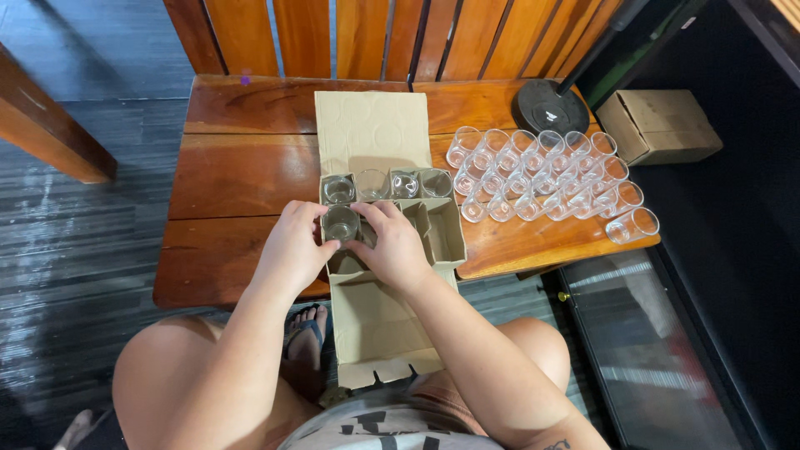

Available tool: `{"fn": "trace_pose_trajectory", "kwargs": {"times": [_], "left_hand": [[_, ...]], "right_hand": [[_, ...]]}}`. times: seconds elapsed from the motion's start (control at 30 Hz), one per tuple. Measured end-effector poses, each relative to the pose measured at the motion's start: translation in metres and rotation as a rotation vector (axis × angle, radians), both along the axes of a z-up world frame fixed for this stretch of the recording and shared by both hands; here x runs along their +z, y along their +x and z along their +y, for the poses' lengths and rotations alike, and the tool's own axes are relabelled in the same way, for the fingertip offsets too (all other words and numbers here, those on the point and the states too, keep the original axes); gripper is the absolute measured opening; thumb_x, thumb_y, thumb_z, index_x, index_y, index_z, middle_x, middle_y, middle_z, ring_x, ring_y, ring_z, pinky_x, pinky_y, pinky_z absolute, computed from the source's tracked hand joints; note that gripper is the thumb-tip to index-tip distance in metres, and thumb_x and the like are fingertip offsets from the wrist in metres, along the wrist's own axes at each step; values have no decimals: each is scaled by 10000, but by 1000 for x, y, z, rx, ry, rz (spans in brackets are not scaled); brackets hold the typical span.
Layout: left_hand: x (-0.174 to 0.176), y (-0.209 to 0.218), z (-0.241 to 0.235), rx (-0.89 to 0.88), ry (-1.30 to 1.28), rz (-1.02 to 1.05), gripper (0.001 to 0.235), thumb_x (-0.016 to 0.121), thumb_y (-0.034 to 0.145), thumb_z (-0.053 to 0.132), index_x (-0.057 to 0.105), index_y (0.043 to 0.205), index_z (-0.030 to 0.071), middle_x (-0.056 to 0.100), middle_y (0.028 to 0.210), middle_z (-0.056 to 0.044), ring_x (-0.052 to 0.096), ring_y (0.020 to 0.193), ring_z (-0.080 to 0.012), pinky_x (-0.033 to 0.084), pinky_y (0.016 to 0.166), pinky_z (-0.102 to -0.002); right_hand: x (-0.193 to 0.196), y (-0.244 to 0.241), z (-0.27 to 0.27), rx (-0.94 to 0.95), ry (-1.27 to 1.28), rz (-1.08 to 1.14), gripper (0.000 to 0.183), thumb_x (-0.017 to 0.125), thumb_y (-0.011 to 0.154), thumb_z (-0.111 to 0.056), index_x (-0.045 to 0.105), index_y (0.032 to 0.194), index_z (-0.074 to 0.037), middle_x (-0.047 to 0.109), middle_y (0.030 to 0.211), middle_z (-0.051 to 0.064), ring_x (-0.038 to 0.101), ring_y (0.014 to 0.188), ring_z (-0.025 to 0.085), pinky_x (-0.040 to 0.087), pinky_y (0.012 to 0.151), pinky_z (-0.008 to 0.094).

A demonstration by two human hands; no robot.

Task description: The person unpacks clear drinking glasses from cardboard boxes and arranges them on a wooden bench. They remove glasses one by one from the box compartments and place them in rows on the bench surface.

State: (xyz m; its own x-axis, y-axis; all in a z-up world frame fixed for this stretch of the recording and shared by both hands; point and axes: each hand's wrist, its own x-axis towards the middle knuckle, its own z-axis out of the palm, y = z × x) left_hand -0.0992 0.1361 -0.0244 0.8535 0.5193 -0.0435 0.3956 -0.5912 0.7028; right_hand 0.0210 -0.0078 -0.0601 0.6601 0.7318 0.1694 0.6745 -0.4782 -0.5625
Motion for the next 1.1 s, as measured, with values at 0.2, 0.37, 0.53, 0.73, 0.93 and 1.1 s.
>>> {"fn": "trace_pose_trajectory", "kwargs": {"times": [0.2, 0.37, 0.53, 0.73, 0.93, 1.1], "left_hand": [[3, 0, -1, -3, 30, 69, 546, 788, 840, 146, 598, 1346, 76, 565, 1274, -80, 672, 1165, -222, 625, 904, -304], [8, 1, -1, -9, 30, 81, 555, 790, 834, 146, 598, 1348, 67, 571, 1284, -104, 675, 1168, -257, 621, 904, -336], [13, 0, -3, 0, 12, 96, 550, 780, 843, 146, 598, 1357, 70, 575, 1297, -109, 671, 1186, -269, 617, 913, -352], [11, 2, -3, 9, 15, 111, 549, 790, 845, 157, 600, 1352, 68, 577, 1308, -109, 667, 1203, -280, 616, 916, -361], [3, 2, -1, 20, 6, 55, 547, 800, 827, 149, 615, 1333, 57, 586, 1294, -127, 673, 1178, -291, 610, 903, -369], [1, 3, -1, 24, 13, 52, 547, 803, 831, 155, 613, 1332, 46, 588, 1293, -132, 672, 1183, -291, 611, 904, -370]], "right_hand": [[3, -1, 0, -5, -16, 21, 602, 832, 805, -315, 598, 1359, -284, 613, 1242, 15, 706, 1064, 275, 611, 938, 440], [4, -1, 2, 0, -24, 21, 606, 836, 806, -305, 596, 1361, -265, 618, 1224, 19, 708, 1066, 284, 609, 939, 437], [1, 0, 3, -7, -22, 14, 619, 847, 796, -311, 595, 1359, -254, 625, 1201, 20, 712, 1060, 286, 609, 933, 434], [3, -1, 2, -1, -28, 3, 623, 846, 801, -302, 592, 1366, -240, 629, 1208, 28, 709, 1083, 296, 608, 937, 437], [4, -1, 1, 8, -47, 4, 608, 828, 818, -301, 582, 1369, -227, 639, 1194, 34, 699, 1110, 299, 593, 955, 445], [4, 0, 2, 6, -60, 6, 618, 826, 818, -302, 579, 1377, -212, 648, 1219, 45, 693, 1134, 298, 587, 967, 450]]}}
